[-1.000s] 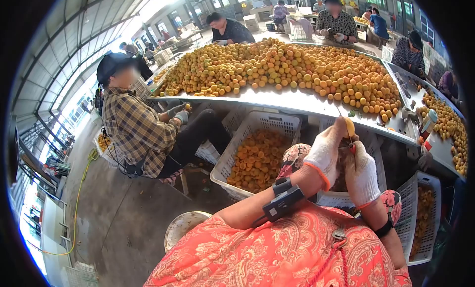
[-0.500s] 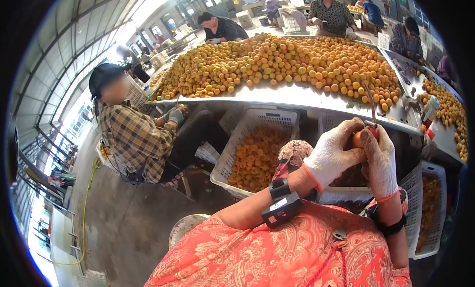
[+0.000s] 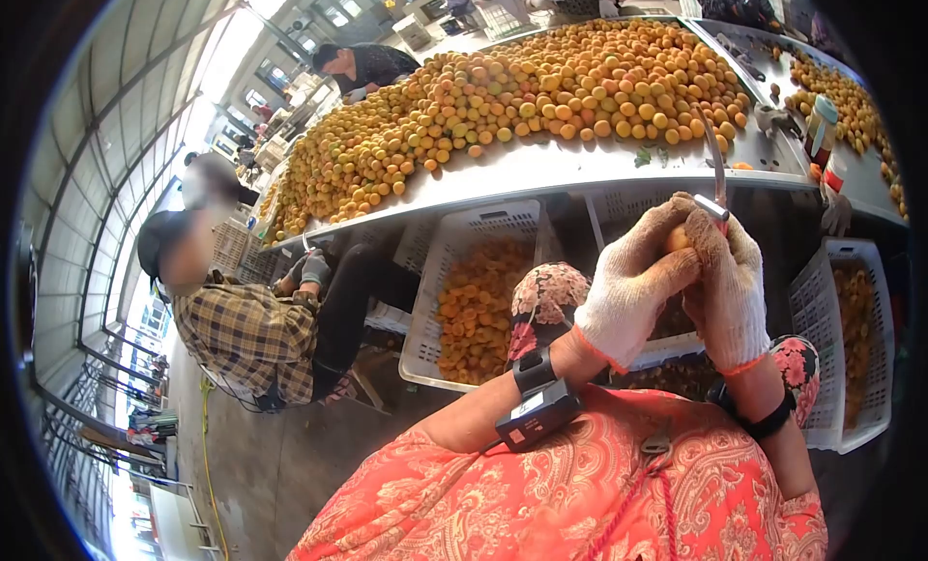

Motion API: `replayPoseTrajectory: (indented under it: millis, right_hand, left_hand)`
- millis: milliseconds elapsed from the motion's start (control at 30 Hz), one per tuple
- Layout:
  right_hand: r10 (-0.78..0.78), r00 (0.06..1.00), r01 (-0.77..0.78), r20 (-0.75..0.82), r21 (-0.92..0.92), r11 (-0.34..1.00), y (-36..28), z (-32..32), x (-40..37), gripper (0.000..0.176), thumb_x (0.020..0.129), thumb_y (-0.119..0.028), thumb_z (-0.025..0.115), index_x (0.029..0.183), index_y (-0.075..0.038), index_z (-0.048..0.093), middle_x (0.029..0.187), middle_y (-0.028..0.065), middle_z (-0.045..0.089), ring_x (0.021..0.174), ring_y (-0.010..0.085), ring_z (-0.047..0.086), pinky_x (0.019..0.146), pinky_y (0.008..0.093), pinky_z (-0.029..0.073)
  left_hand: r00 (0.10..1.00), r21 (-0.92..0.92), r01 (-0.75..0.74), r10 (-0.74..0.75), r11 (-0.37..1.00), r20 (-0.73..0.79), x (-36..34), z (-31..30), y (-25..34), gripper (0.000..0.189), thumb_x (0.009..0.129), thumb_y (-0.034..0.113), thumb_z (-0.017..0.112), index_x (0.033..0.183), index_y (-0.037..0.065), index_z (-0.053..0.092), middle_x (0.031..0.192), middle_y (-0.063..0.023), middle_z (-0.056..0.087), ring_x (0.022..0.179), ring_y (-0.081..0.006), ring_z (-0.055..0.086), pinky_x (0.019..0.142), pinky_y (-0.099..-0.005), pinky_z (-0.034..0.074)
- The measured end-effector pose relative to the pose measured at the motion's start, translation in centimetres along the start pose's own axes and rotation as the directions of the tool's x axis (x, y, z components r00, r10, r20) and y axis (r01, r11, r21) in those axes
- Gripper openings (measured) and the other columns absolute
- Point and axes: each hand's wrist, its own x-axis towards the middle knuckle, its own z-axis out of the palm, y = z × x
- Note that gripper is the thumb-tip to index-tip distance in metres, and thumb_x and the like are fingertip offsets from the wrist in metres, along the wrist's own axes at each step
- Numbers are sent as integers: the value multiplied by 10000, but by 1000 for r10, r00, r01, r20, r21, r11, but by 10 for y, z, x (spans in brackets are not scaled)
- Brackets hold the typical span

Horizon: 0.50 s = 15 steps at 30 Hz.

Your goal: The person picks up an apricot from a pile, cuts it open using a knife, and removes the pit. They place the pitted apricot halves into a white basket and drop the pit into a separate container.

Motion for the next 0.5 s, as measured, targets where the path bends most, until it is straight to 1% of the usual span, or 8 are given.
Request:
replayPoseTrajectory:
  millis: [133, 200, 233, 300, 367, 400, 467, 500]
  right_hand:
    - [-7, 1000, 7, -17, 1, 1000, 17, -16, 17, 304, 1018, -298, 582, 1218, -78, 646, 795, -66, 620, 501, -16, 457, 398, 162, 290]
    - [-6, 1000, 6, -16, 13, 1000, 28, -28, 25, 312, 1021, -300, 577, 1227, -75, 642, 794, -66, 622, 499, -16, 454, 397, 163, 290]
    - [-2, 1000, 2, -4, 13, 1000, 31, -33, 27, 323, 1021, -301, 578, 1232, -65, 638, 814, -59, 630, 513, -12, 471, 403, 163, 305]
    - [6, 1000, -6, 5, 16, 1000, 37, -37, 31, 334, 1020, -302, 578, 1238, -54, 633, 834, -53, 638, 527, -7, 489, 408, 163, 320]
    - [-5, 1000, 6, -17, 75, 997, 41, -36, 36, 333, 1022, -284, 579, 1232, -31, 629, 896, -34, 652, 650, 9, 562, 502, 162, 415]
    - [-2, 1000, 3, -19, 77, 997, 45, -37, 38, 333, 1022, -284, 579, 1232, -31, 629, 896, -34, 652, 650, 9, 562, 502, 162, 415]
    - [-157, 987, 157, -32, 18, 987, 54, -39, 43, 305, 1021, -246, 586, 1206, -9, 636, 940, -24, 652, 787, 26, 589, 634, 176, 473]
    - [-154, 988, 155, -32, 19, 988, 52, -39, 43, 305, 1021, -246, 586, 1206, -9, 636, 940, -24, 652, 787, 26, 589, 634, 176, 473]
  left_hand:
    - [999, 178, -37, 41, 983, -20, 15, -5, -7, 414, 973, 83, 612, 1366, -1, 509, 1182, -56, 609, 1067, -123, 578, 921, -270, 492]
    - [998, 507, -61, 42, 860, 48, 19, -7, 5, 357, 1003, 124, 577, 1329, -10, 523, 1097, -83, 643, 972, -124, 610, 856, -275, 521]
    - [999, 506, -48, 30, 861, 43, 21, -10, 0, 357, 1003, 124, 577, 1329, -10, 523, 1097, -83, 643, 972, -124, 610, 856, -275, 521]
    - [983, 648, -183, 156, 739, 100, 27, -15, -16, 326, 1026, 152, 537, 1305, -18, 529, 1036, -104, 658, 906, -123, 619, 809, -285, 535]
    - [983, 665, -178, 162, 725, 87, 31, -18, -27, 325, 1033, 146, 519, 1313, -18, 525, 1059, -85, 655, 916, -124, 612, 807, -280, 531]
    - [992, 595, -120, 123, 795, 36, 32, -16, -28, 327, 1038, 148, 506, 1318, -20, 521, 1070, -77, 653, 933, -120, 607, 816, -275, 527]
    - [997, 517, -60, 78, 854, -13, 35, -15, -33, 329, 1044, 151, 493, 1323, -22, 517, 1080, -69, 651, 950, -117, 602, 826, -271, 522]
    - [996, 500, -37, 72, 865, -50, 35, -15, -35, 335, 1051, 159, 480, 1336, -13, 512, 1080, -58, 647, 950, -109, 597, 821, -256, 514]
